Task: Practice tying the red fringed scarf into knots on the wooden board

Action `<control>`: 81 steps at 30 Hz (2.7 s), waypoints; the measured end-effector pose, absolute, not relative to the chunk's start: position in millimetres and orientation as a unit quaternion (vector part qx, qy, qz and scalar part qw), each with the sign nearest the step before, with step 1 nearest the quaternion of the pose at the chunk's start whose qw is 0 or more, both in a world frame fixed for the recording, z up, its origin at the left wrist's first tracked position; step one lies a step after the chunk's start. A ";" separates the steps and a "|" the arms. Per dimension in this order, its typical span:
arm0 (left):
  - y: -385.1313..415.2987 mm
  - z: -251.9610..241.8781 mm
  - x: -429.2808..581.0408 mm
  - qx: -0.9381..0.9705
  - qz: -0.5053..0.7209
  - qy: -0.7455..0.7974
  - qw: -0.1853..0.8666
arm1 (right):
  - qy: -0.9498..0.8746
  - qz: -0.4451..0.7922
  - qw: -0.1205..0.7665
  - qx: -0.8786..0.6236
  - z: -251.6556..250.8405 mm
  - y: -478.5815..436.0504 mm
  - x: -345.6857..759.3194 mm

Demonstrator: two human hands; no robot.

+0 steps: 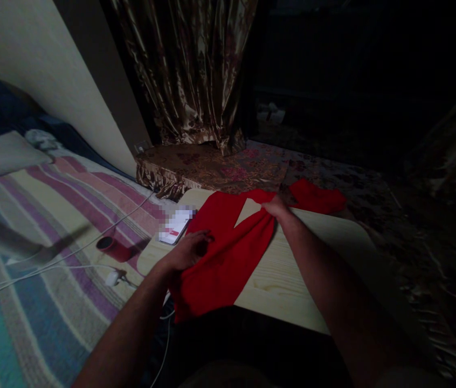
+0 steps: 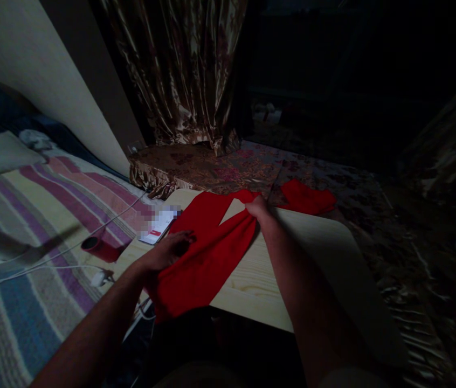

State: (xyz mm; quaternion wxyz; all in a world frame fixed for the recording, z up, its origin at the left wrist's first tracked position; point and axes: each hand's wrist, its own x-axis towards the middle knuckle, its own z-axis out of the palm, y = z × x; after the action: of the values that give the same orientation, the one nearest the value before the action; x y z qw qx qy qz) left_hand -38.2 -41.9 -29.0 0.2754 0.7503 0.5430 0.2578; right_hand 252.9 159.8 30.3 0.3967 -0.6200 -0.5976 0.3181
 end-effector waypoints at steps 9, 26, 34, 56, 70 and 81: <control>-45.5 -33.6 -33.0 0.752 0.234 0.569 0.240 | -0.858 0.353 0.258 -0.269 1.5 37.8 206.1; -72.2 -44.0 -24.1 0.795 0.180 0.574 0.079 | -0.890 0.208 -0.041 -0.404 37.1 39.8 303.7; -80.8 -29.5 0.5 0.779 0.208 0.581 0.111 | -0.829 0.107 -0.051 -0.546 9.8 55.4 387.0; -160.8 15.9 119.2 0.715 0.162 0.427 0.529 | -0.893 0.271 -0.009 -0.359 21.4 -103.2 344.3; -229.6 46.2 -48.6 0.571 0.319 0.579 0.486 | -0.807 -0.129 -0.014 -0.576 42.9 -84.8 407.2; -209.8 15.1 -142.9 0.462 0.366 0.752 0.295 | -0.623 -0.185 0.190 -0.736 62.7 -63.7 514.7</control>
State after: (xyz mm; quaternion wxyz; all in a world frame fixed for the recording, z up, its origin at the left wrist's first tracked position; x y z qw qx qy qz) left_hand -142.9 -209.8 15.1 0.2948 0.4623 0.7518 0.3663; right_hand 514.7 -63.7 62.7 0.1901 -0.7361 -0.6227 -0.1850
